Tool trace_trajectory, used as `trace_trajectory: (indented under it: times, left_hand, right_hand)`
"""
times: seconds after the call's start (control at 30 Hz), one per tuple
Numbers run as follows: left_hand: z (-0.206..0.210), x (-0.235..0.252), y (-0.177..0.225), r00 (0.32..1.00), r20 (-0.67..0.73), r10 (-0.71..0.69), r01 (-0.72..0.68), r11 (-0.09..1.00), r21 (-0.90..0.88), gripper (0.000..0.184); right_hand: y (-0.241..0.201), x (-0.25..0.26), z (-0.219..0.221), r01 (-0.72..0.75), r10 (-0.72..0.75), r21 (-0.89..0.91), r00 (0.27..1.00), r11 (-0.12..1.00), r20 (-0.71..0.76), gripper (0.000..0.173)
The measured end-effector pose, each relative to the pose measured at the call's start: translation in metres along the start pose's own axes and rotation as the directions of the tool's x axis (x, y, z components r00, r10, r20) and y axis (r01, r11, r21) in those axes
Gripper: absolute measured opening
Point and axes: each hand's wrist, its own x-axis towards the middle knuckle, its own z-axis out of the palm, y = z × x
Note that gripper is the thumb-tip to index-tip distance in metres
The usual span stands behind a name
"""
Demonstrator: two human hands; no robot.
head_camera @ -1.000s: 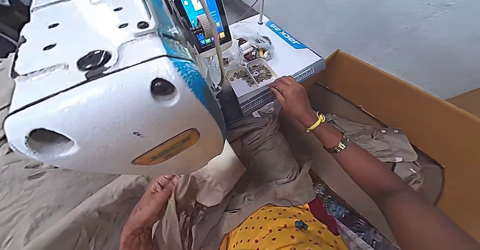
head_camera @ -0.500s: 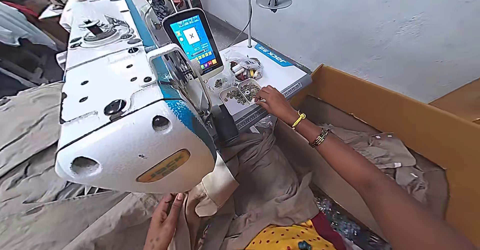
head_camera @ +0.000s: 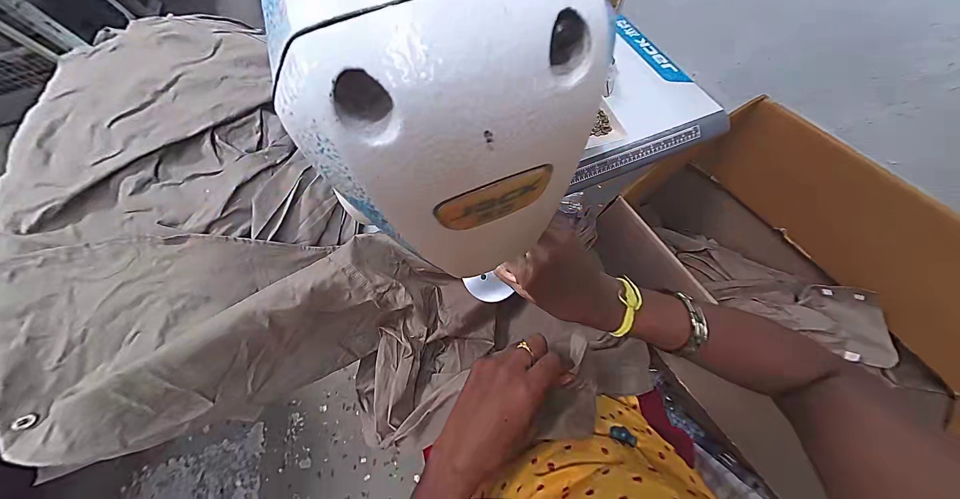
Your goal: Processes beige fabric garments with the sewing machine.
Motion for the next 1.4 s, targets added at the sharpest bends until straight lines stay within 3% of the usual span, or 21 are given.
trace_trajectory:
  times: [0.07, 0.13, 0.2, 0.3, 0.4, 0.5, 0.57, 0.6, 0.83, 0.93, 1.03, 1.17, 1.23, 1.33, 1.4]
  left_hand:
    - [-0.010, -0.004, -0.002, 0.997, -0.049, -0.065, 0.063, 0.997, -0.036, 0.019]
    - [-0.022, -0.008, -0.009, 0.979, -0.145, -0.141, 0.126, 0.986, -0.110, 0.027]
    - [-0.037, -0.010, -0.021, 0.957, -0.208, -0.202, 0.160, 0.966, -0.201, 0.032]
    - [-0.054, 0.002, -0.050, 0.900, -0.264, -0.348, 0.236, 0.896, -0.376, 0.029]
    - [-0.054, 0.022, -0.057, 0.779, -0.251, -0.575, 0.279, 0.675, -0.683, 0.016]
    - [-0.055, 0.031, -0.054, 0.672, -0.222, -0.706, 0.301, 0.534, -0.790, 0.018]
    - [-0.055, 0.028, -0.056, 0.679, -0.216, -0.702, 0.300, 0.534, -0.790, 0.016]
    - [-0.054, 0.026, -0.057, 0.694, -0.215, -0.687, 0.294, 0.543, -0.786, 0.016]
    - [-0.054, 0.023, -0.063, 0.728, -0.234, -0.644, 0.271, 0.585, -0.764, 0.014]
    - [-0.057, 0.026, -0.066, 0.739, -0.245, -0.627, 0.265, 0.605, -0.751, 0.020]
    - [-0.058, 0.035, -0.059, 0.703, -0.228, -0.673, 0.345, 0.604, -0.718, 0.028]
    - [-0.056, 0.039, -0.060, 0.685, -0.232, -0.691, 0.394, 0.619, -0.680, 0.039]
    - [-0.054, 0.037, -0.060, 0.687, -0.228, -0.690, 0.376, 0.606, -0.701, 0.036]
    - [-0.051, 0.038, -0.052, 0.664, -0.223, -0.713, 0.371, 0.574, -0.730, 0.029]
    - [-0.048, 0.039, -0.049, 0.648, -0.229, -0.727, 0.353, 0.552, -0.755, 0.024]
  right_hand:
    - [0.002, -0.010, -0.009, -0.100, 0.083, 0.253, 0.994, 0.962, 0.077, 0.011]
    - [0.001, -0.027, -0.019, -0.206, 0.092, 0.562, 0.970, 0.801, 0.225, 0.024]
    - [-0.002, -0.040, -0.023, -0.281, 0.073, 0.667, 0.944, 0.690, 0.322, 0.030]
    - [0.007, -0.039, -0.016, -0.419, 0.272, 0.598, 0.906, 0.683, 0.324, 0.025]
    - [0.018, -0.025, -0.003, -0.541, 0.396, 0.591, 0.841, 0.598, 0.369, 0.023]
    - [0.021, -0.002, -0.002, -0.727, 0.474, 0.500, 0.686, 0.471, 0.552, 0.027]
    - [0.024, 0.010, -0.005, -0.793, 0.461, 0.413, 0.601, 0.448, 0.653, 0.028]
    - [0.025, 0.011, -0.005, -0.798, 0.457, 0.401, 0.591, 0.450, 0.664, 0.028]
    - [0.031, 0.001, 0.000, -0.772, 0.386, 0.494, 0.631, 0.400, 0.673, 0.029]
    - [0.037, -0.001, -0.006, -0.770, 0.372, 0.519, 0.635, 0.370, 0.677, 0.019]
    - [0.043, -0.006, -0.007, -0.776, 0.416, 0.526, 0.630, 0.348, 0.656, 0.013]
    - [0.046, -0.011, -0.008, -0.771, 0.416, 0.483, 0.633, 0.415, 0.653, 0.017]
    - [0.055, -0.011, -0.008, -0.729, 0.443, 0.421, 0.671, 0.540, 0.594, 0.024]
    - [0.100, -0.018, 0.004, -0.553, 0.496, 0.106, 0.804, 0.826, 0.327, 0.035]
    - [0.137, -0.022, 0.020, -0.470, 0.480, -0.103, 0.836, 0.877, 0.265, 0.044]
